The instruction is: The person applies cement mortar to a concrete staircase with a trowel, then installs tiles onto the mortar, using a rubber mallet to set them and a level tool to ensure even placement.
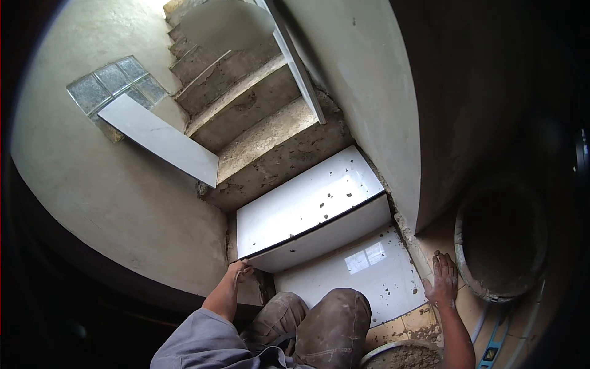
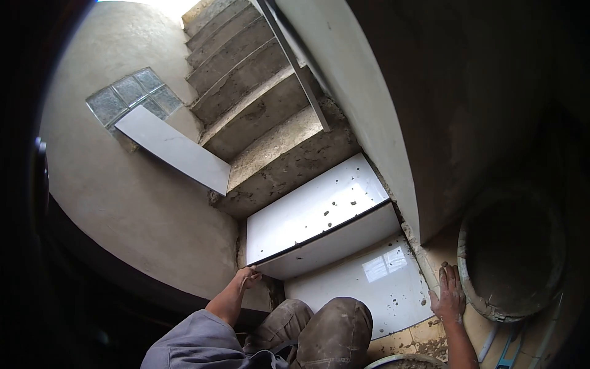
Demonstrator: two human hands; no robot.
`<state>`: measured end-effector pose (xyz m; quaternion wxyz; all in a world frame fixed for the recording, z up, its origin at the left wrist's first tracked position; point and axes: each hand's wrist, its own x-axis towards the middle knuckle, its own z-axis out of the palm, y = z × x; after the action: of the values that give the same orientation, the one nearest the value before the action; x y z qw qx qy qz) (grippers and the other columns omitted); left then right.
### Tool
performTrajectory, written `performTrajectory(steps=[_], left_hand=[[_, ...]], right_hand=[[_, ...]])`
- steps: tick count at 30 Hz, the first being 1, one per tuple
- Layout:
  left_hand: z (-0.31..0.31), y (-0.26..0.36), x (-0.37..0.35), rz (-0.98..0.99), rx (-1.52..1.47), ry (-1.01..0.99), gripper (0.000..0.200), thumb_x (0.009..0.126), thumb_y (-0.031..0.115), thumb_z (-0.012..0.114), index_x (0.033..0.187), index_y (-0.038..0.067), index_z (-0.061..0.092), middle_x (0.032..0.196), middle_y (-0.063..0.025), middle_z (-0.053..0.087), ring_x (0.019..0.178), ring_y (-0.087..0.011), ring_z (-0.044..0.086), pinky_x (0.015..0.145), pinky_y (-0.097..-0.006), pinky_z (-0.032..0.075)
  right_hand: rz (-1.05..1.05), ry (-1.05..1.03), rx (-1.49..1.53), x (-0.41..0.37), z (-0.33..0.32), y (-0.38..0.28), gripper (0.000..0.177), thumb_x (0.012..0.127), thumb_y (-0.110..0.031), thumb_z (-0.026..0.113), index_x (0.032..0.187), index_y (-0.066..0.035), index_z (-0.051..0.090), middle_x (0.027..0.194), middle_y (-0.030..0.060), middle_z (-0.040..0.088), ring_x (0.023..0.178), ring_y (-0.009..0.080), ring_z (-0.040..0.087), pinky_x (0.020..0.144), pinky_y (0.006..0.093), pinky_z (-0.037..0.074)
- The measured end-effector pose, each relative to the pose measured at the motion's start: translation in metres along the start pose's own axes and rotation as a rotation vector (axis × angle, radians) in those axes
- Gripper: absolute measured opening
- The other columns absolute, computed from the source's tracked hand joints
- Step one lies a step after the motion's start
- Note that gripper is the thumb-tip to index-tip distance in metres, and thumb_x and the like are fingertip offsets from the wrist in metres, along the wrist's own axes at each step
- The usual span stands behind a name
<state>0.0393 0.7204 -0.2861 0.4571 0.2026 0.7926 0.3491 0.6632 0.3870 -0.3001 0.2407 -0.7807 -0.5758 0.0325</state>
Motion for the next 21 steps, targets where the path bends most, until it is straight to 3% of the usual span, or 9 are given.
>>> performTrajectory(steps=[4,8,14,15,17,18,20,21], left_hand=[[-0.007,-0.002,0.018,0.023,0.043,-0.069,0.026,0.094,0.015,0.062,0.113,-0.002,0.056,0.099,-0.0144,0.061,0.071,-0.0253,0.061,0.069,-0.0382,0.058],[-0.014,-0.005,0.036,0.024,0.075,-0.215,0.03,0.092,0.016,0.064,0.115,-0.002,0.057,0.105,-0.0148,0.062,0.088,-0.0265,0.064,0.072,-0.0365,0.058],[-0.009,0.002,0.001,0.083,0.069,-0.214,0.028,0.091,0.017,0.066,0.107,-0.004,0.058,0.096,-0.0123,0.062,0.071,-0.0195,0.061,0.067,-0.0339,0.056],[-0.008,-0.001,0.009,0.075,0.082,-0.239,0.026,0.09,0.017,0.067,0.104,-0.004,0.059,0.094,-0.0119,0.062,0.07,-0.019,0.06,0.066,-0.0336,0.056],[-0.01,0.001,0.011,0.047,0.068,-0.277,0.02,0.088,0.017,0.069,0.096,0.0,0.062,0.089,-0.01,0.063,0.069,-0.0187,0.06,0.063,-0.0331,0.054],[-0.009,0.012,-0.025,0.111,0.077,-0.214,0.027,0.089,0.016,0.069,0.104,-0.004,0.059,0.088,-0.01,0.059,0.071,-0.0203,0.057,0.066,-0.0338,0.055],[-0.005,0.002,0.001,0.107,0.081,-0.226,0.032,0.087,0.015,0.071,0.109,-0.004,0.059,0.101,-0.0128,0.061,0.085,-0.0229,0.061,0.074,-0.0374,0.056],[-0.007,0.01,-0.019,0.095,0.071,-0.213,0.031,0.086,0.014,0.072,0.109,-0.002,0.059,0.102,-0.0118,0.062,0.086,-0.0236,0.062,0.076,-0.0384,0.055]], right_hand=[[-0.016,0.029,-0.064,-0.002,0.009,0.004,0.075,0.069,-0.023,0.075,0.133,0.003,0.045,0.144,0.0141,0.039,0.135,0.0351,0.034,0.113,0.0456,0.028],[-0.006,0.003,-0.102,-0.002,0.015,0.003,0.08,0.071,-0.025,0.074,0.139,0.0,0.041,0.146,0.0131,0.037,0.136,0.0344,0.032,0.114,0.0447,0.026],[0.099,-0.042,-0.161,-0.003,0.027,-0.007,0.081,0.075,-0.023,0.07,0.145,-0.003,0.033,0.149,0.0166,0.033,0.14,0.035,0.026,0.116,0.0418,0.024],[0.115,-0.045,-0.24,0.0,0.028,-0.012,0.079,0.076,-0.019,0.07,0.144,-0.002,0.033,0.148,0.0179,0.033,0.136,0.0351,0.033,0.112,0.0406,0.03],[0.295,-0.067,-0.089,0.0,0.022,-0.01,0.072,0.077,-0.016,0.068,0.14,-0.001,0.038,0.144,0.0198,0.039,0.129,0.0341,0.042,0.107,0.0395,0.036],[0.362,-0.1,0.001,0.008,0.032,-0.022,0.068,0.078,-0.015,0.068,0.138,0.0,0.041,0.142,0.0208,0.041,0.126,0.0337,0.047,0.104,0.039,0.04],[0.369,-0.087,0.128,0.019,0.013,-0.068,0.052,0.08,-0.012,0.064,0.128,0.004,0.052,0.114,0.0227,0.062,0.099,0.0319,0.064,0.088,0.0378,0.05],[0.329,0.029,0.133,0.018,0.021,-0.069,0.042,0.08,-0.011,0.063,0.119,0.005,0.058,0.104,0.0212,0.066,0.092,0.0303,0.066,0.084,0.0367,0.051]])
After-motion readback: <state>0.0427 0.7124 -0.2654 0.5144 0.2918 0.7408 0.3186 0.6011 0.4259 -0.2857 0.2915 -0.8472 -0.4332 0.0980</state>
